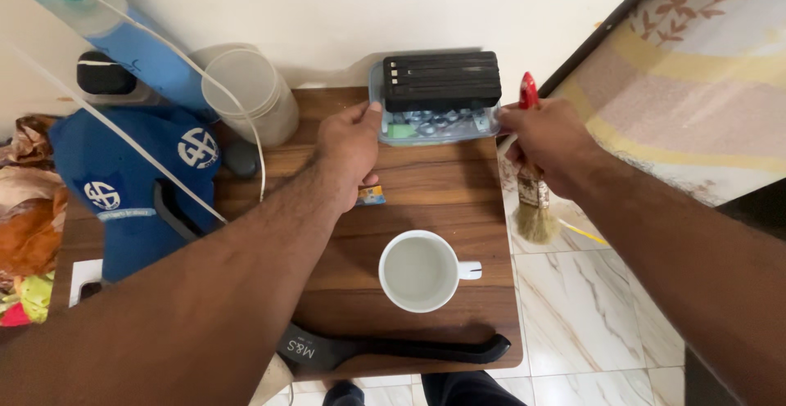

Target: The person uses a paintbrush to dust a black power bank, a clear plastic container, and a white plastic jar on a wooden table. The person also briefly handles a white face mask and a white mug during the cleaning process.

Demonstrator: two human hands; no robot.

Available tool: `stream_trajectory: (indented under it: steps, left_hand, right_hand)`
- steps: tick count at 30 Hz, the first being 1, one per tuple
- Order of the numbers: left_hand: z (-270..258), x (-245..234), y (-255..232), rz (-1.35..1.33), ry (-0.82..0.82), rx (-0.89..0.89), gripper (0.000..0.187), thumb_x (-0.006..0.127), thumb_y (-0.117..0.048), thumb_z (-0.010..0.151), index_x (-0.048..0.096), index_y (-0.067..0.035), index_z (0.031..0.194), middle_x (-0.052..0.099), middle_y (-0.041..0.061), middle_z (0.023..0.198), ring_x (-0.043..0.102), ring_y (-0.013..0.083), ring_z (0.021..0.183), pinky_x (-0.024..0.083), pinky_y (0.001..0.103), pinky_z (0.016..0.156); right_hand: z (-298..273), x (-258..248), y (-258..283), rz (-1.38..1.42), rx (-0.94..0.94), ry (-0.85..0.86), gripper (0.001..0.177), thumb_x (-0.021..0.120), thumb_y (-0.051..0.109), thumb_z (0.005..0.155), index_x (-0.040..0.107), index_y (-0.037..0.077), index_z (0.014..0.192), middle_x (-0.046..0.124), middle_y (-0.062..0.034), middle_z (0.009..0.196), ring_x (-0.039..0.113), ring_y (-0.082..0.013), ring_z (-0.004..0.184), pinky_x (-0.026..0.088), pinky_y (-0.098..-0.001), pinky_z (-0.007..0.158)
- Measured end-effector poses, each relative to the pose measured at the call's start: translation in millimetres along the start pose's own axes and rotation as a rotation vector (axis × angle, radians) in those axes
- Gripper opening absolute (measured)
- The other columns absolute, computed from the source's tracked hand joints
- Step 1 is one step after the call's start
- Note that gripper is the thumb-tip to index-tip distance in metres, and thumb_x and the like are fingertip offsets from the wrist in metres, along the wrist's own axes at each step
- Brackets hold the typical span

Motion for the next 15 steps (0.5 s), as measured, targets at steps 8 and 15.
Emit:
stream_trajectory:
  steps: [8,15]
  left_hand:
    - [1,3,-5,-0.115,0.029,-0.05,0.033,0.058,-0.026,0.1,0.066,-0.017,0.13,0.068,0.003,0.116,0.063,0.0172,0.092,0.057,0.032,0.062]
    - [-22,-10,-10,-0.221,0.151,-0.001,0.037,0.058,-0.028,0.097,0.062,-0.019,0.133,0.066,0.002,0.122,0.061,0.015,0.098,0.058,0.033,0.064]
  right_hand:
    - [-9,16,3,0.127,-0.01,0.161,0.017,0.065,0.02,0.098,0.057,0.005,0.098,0.049,-0.0024,0.057,0.048,-0.0121,0.044,0.042,-0.0307,0.039]
    - [-33,3,14,0.148,-0.015,0.151,0.012,0.061,0.018,0.098,0.054,0.009,0.099,0.046,-0.0023,0.052,0.043,-0.0142,0.041,0.037,-0.0311,0.039]
Point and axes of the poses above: each hand's wrist, its own z-axis towards the middle knuckle, its own x-axis out of the palm, y = z × x, the point moved 2 cm from there along z, towards the middle knuckle
